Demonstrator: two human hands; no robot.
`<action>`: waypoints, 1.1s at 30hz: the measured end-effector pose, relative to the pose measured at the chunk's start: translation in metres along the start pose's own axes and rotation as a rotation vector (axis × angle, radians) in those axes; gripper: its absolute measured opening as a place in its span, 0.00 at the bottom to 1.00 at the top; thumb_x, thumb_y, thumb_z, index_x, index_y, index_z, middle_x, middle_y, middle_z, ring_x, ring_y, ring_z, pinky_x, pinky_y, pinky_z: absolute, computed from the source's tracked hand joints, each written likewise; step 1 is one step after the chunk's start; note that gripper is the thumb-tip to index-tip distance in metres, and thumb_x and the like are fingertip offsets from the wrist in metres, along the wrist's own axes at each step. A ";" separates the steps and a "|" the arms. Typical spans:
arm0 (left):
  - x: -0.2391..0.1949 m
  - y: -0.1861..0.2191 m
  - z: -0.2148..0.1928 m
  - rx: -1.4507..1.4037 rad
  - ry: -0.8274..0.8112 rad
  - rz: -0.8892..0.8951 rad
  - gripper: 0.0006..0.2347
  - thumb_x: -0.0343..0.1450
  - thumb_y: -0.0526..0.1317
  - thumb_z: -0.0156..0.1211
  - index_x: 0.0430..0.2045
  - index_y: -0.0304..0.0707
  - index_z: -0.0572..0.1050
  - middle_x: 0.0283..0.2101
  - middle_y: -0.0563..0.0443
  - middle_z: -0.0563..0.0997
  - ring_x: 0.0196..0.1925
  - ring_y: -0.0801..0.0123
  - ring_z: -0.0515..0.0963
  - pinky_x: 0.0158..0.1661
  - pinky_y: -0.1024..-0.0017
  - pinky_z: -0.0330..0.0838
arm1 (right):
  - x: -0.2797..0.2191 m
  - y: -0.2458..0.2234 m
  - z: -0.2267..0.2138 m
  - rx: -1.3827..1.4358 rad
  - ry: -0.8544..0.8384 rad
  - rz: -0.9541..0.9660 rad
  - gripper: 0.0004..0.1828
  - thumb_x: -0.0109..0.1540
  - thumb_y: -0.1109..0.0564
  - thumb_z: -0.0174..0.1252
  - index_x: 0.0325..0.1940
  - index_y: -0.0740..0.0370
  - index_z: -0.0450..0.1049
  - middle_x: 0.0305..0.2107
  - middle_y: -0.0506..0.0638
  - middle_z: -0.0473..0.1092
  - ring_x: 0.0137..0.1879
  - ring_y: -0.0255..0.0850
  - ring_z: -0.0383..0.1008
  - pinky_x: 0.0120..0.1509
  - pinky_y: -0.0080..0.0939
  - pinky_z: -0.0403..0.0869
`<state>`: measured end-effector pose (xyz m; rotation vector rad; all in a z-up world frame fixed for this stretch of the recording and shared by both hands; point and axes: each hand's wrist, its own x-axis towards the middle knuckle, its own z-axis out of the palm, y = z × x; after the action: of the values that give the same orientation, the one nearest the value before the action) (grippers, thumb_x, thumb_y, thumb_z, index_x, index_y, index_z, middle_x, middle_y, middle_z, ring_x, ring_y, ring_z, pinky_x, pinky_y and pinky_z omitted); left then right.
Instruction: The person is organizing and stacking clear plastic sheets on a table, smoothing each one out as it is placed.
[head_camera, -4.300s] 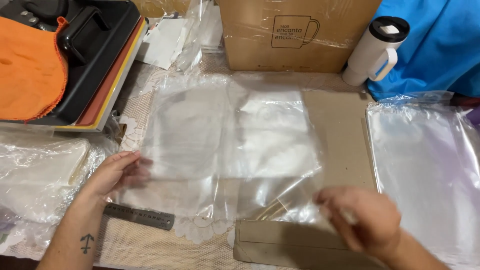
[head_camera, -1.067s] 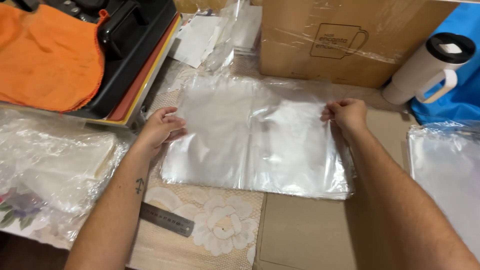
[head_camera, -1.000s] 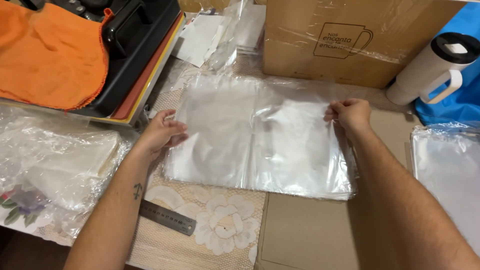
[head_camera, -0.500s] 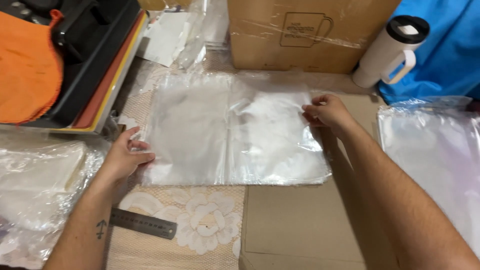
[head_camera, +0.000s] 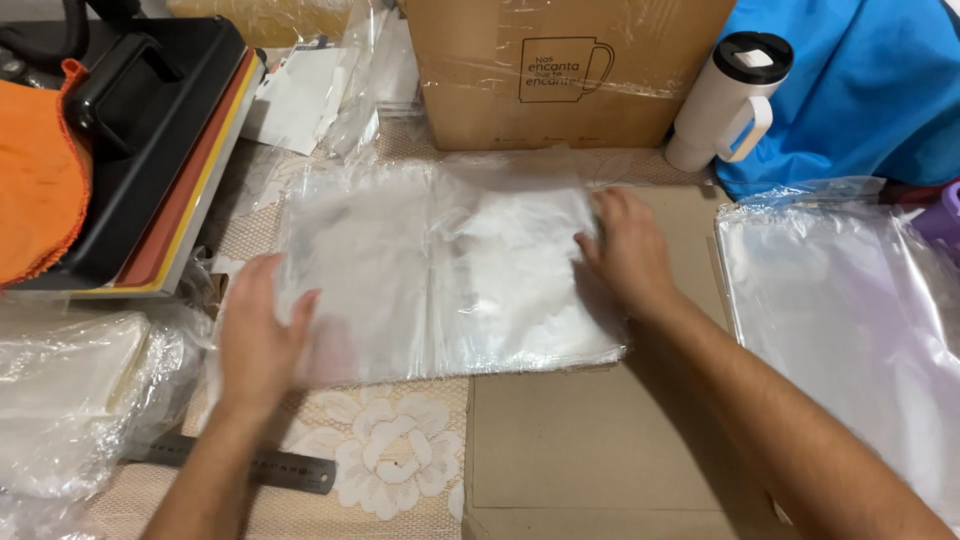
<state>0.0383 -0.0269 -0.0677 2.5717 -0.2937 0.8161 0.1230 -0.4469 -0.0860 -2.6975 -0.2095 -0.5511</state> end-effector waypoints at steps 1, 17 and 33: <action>0.002 0.015 0.013 -0.003 -0.004 -0.001 0.23 0.70 0.39 0.65 0.57 0.20 0.70 0.53 0.22 0.72 0.60 0.30 0.72 0.60 0.46 0.66 | -0.013 -0.012 -0.006 -0.002 -0.003 0.002 0.30 0.61 0.53 0.65 0.64 0.67 0.69 0.59 0.69 0.66 0.65 0.66 0.66 0.65 0.63 0.68; -0.043 0.354 0.211 -0.477 -0.658 0.920 0.34 0.70 0.63 0.43 0.65 0.36 0.61 0.72 0.39 0.60 0.75 0.49 0.56 0.70 0.47 0.46 | -0.276 0.104 -0.120 -0.508 0.072 0.649 0.57 0.61 0.26 0.46 0.71 0.83 0.55 0.66 0.82 0.55 0.73 0.72 0.53 0.74 0.65 0.53; -0.028 0.370 0.203 -0.719 -0.849 0.710 0.33 0.71 0.60 0.48 0.63 0.29 0.62 0.69 0.32 0.62 0.74 0.44 0.56 0.69 0.48 0.43 | -0.273 0.092 -0.115 -0.155 0.240 0.747 0.25 0.68 0.58 0.46 0.71 0.57 0.64 0.54 0.60 0.73 0.63 0.60 0.70 0.53 0.64 0.73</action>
<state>-0.0013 -0.4455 -0.1109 1.9324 -1.4865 -0.2558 -0.1458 -0.5952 -0.1291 -2.5460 0.8956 -0.6478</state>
